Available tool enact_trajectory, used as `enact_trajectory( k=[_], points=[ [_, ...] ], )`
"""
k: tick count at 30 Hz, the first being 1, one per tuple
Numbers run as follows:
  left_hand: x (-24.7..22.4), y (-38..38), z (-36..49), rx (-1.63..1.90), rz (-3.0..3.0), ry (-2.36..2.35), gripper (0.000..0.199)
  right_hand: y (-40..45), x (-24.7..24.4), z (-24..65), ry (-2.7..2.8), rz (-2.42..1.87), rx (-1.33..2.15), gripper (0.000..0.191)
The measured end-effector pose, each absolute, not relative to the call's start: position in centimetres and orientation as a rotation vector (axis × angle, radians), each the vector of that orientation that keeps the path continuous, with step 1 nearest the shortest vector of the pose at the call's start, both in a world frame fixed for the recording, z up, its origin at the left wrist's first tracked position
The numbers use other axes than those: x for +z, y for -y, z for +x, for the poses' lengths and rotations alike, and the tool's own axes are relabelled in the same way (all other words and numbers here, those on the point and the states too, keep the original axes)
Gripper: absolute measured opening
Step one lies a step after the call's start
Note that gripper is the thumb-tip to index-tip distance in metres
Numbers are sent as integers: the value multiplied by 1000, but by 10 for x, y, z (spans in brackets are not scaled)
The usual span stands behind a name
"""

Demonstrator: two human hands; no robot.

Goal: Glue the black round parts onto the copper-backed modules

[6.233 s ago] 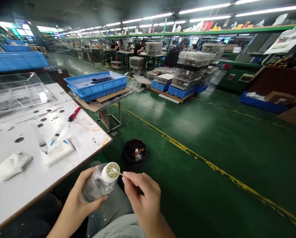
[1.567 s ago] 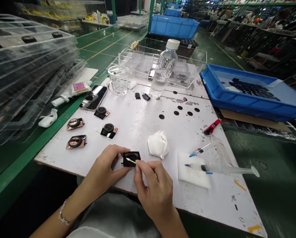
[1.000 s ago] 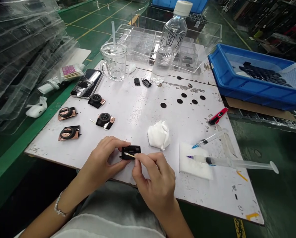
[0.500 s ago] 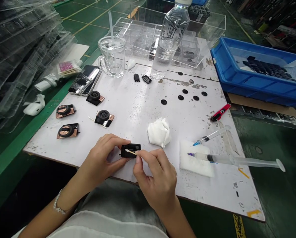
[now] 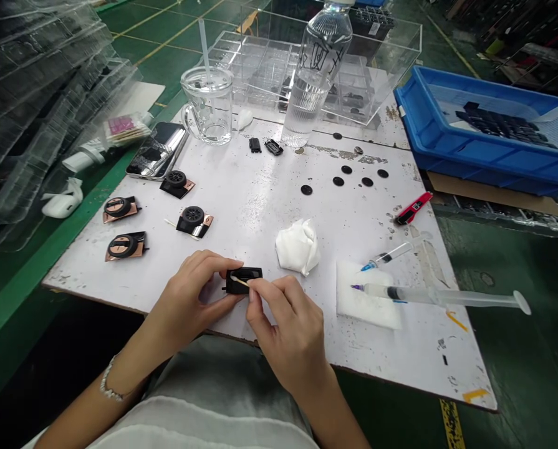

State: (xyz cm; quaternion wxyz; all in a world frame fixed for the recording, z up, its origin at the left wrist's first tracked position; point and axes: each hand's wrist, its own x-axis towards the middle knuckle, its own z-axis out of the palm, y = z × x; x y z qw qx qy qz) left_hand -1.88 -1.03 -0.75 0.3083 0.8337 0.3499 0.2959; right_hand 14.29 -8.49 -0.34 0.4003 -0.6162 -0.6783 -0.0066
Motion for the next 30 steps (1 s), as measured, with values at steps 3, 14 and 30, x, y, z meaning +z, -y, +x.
enact_trajectory(
  k=[3,14,30],
  points=[
    [-6,11,-19,761,2207,-940,33,88,-1,145,1708,-1527,19,14],
    [-6,12,-18,769,2235,-954,36,92,-3,161,1690,-1622,-416,14],
    [-8,12,-17,769,2345,-939,40,95,-6,160,1769,-1661,-679,15]
  ],
)
